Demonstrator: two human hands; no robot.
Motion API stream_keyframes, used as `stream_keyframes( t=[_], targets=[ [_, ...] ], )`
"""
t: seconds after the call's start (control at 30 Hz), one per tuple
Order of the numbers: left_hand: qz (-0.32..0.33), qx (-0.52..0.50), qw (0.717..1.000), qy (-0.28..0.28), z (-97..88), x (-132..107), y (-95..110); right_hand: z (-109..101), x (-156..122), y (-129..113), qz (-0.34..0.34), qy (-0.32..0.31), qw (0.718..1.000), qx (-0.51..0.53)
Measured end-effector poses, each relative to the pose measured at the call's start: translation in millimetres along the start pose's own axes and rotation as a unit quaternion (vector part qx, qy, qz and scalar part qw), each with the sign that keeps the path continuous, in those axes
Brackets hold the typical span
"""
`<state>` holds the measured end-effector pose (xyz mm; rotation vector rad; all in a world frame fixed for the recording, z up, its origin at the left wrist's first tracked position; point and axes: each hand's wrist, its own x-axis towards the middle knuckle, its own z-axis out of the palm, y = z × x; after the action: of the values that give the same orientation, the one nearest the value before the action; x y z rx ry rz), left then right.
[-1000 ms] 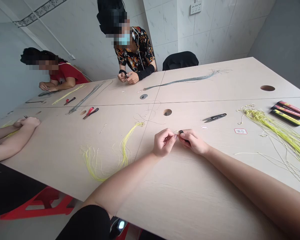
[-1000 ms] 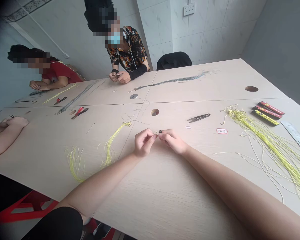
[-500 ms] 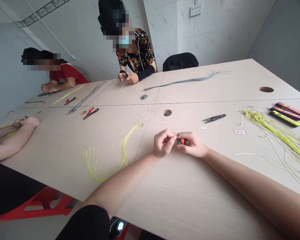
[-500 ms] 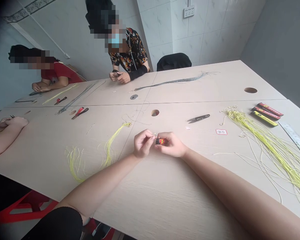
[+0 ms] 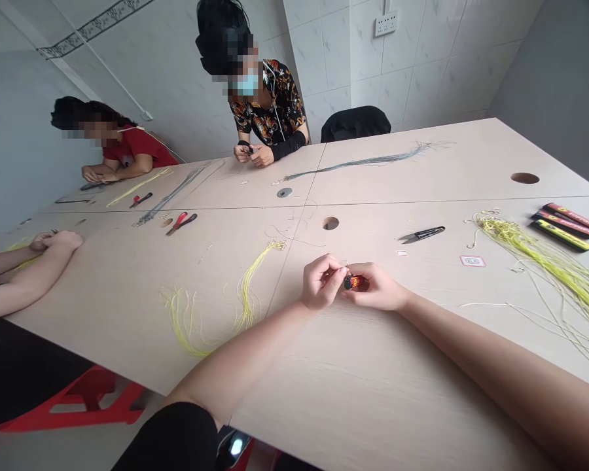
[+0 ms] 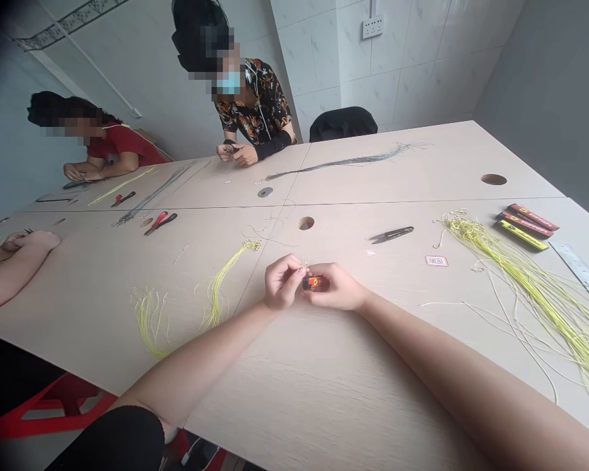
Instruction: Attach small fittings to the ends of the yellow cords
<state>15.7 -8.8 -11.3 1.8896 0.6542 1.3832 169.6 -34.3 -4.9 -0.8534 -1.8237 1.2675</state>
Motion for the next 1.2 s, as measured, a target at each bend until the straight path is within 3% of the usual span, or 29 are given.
stream_keyframes(
  t=[0.3,0.5,0.77,0.93,1.07,1.2],
  targets=[
    [-0.089,-0.034,0.994,0.061,-0.3,6,0,0,2,4,0.034,0.014,0.996,-0.082],
    [-0.123,-0.064,0.987,0.086,1.0,10,-2,0,2,6,0.023,0.054,0.995,-0.076],
    [-0.213,-0.100,0.956,0.175,-1.4,17,-8,8,2,14,0.040,0.152,0.980,-0.119],
    [-0.241,-0.128,0.943,0.192,-1.5,19,-11,9,7,15,0.068,0.210,0.938,-0.268],
    [-0.249,-0.138,0.939,0.193,-1.5,19,-11,4,13,8,0.146,0.162,0.907,-0.360],
    [-0.260,-0.133,0.937,0.193,-1.9,18,-10,-3,14,2,0.206,0.129,0.853,-0.461]
  ],
)
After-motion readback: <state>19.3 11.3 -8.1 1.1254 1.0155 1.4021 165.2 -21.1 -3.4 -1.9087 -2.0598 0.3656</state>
